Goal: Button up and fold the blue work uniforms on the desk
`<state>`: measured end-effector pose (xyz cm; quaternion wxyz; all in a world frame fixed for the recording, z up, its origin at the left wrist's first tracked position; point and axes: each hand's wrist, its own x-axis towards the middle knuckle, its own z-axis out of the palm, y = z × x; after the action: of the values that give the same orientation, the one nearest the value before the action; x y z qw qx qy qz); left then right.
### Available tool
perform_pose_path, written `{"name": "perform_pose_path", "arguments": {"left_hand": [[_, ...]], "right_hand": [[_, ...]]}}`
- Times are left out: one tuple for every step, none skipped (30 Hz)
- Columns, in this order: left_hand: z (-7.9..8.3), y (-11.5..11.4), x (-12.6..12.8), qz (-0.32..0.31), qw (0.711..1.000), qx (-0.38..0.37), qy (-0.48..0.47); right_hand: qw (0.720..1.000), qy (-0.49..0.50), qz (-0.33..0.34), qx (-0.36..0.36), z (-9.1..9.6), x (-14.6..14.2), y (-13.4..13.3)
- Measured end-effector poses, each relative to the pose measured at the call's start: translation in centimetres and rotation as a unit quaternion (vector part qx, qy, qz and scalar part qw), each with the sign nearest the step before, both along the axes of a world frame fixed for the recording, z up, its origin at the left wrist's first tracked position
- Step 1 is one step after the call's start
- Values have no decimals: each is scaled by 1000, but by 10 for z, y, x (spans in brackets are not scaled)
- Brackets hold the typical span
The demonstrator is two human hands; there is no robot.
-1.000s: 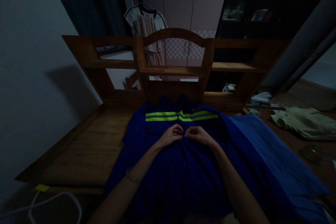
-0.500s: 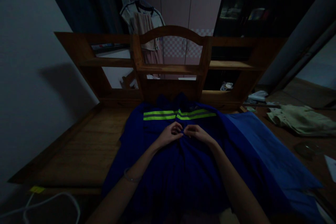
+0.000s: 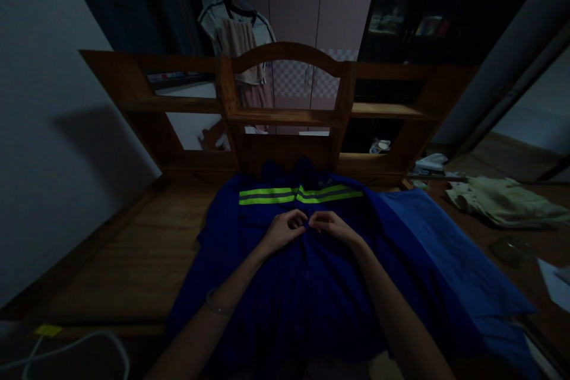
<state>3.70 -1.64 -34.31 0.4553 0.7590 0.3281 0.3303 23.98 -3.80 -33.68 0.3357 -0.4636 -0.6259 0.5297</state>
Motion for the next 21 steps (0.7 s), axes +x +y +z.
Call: {"name": "perform_pose_path", "arguments": {"left_hand": [[-1,1,0,17,1000,14,8],[-2,2,-1,31,999,26,12],[-2,3,-2,39,999,34,15],[-2,3,-2,43,998,35,16],[-2,3,-3,41,999,29,15],[-2,3,-4,37,999,18,13],[-2,3,-4,32,999,8,10],[-2,3,-5,26,1000,0,6],[-2,3,-5,22,1000,-4,4],[-2,3,-5,19,1000,-7,2],[-3,3,-4,15,1000,-7,3],[-4,3,-4,12,1000,-7,4],[-4,4,-4,8,1000,-7,7],[-5,4,-4,5,1000,-6,10],[-6,5,-4,3,1000,-5,13],[-7,6,-5,0,1000,-6,16],[-8,7,-5,-3,1000,-10,17],[-9,7,-6,-6,1000,-16,16],[-10,8,-6,-9,1000,-23,15],[-11,8,-6,-11,999,-30,13],[-11,8,-6,-11,999,-36,13]], "right_hand": [[1000,7,-3,1,0,0,0],[1000,14,-6,2,-1,0,0],[1000,22,-11,3,-1,0,1],[999,28,-19,5,-1,0,1],[999,31,-26,6,-1,0,1],[999,31,-32,6,-2,0,1],[999,29,-37,6,-2,0,1],[999,24,-39,5,-2,-1,1],[999,21,-40,3,-2,-1,1],[999,18,-41,-1,-2,-1,1],[999,17,-43,-6,-1,-1,1],[999,16,-45,-10,-1,-1,1],[999,16,-48,-14,-1,-1,1],[998,17,-50,-16,-1,-1,0],[998,18,-51,-15,-1,-1,0],[998,20,-50,-11,-1,-1,-1],[999,23,-47,-3,-1,-1,-1],[999,26,-42,5,-1,-1,-2],[999,28,-36,12,-1,-2,-2],[999,31,-30,18,-1,-2,-2],[999,33,-26,21,-2,-3,-1]]}}
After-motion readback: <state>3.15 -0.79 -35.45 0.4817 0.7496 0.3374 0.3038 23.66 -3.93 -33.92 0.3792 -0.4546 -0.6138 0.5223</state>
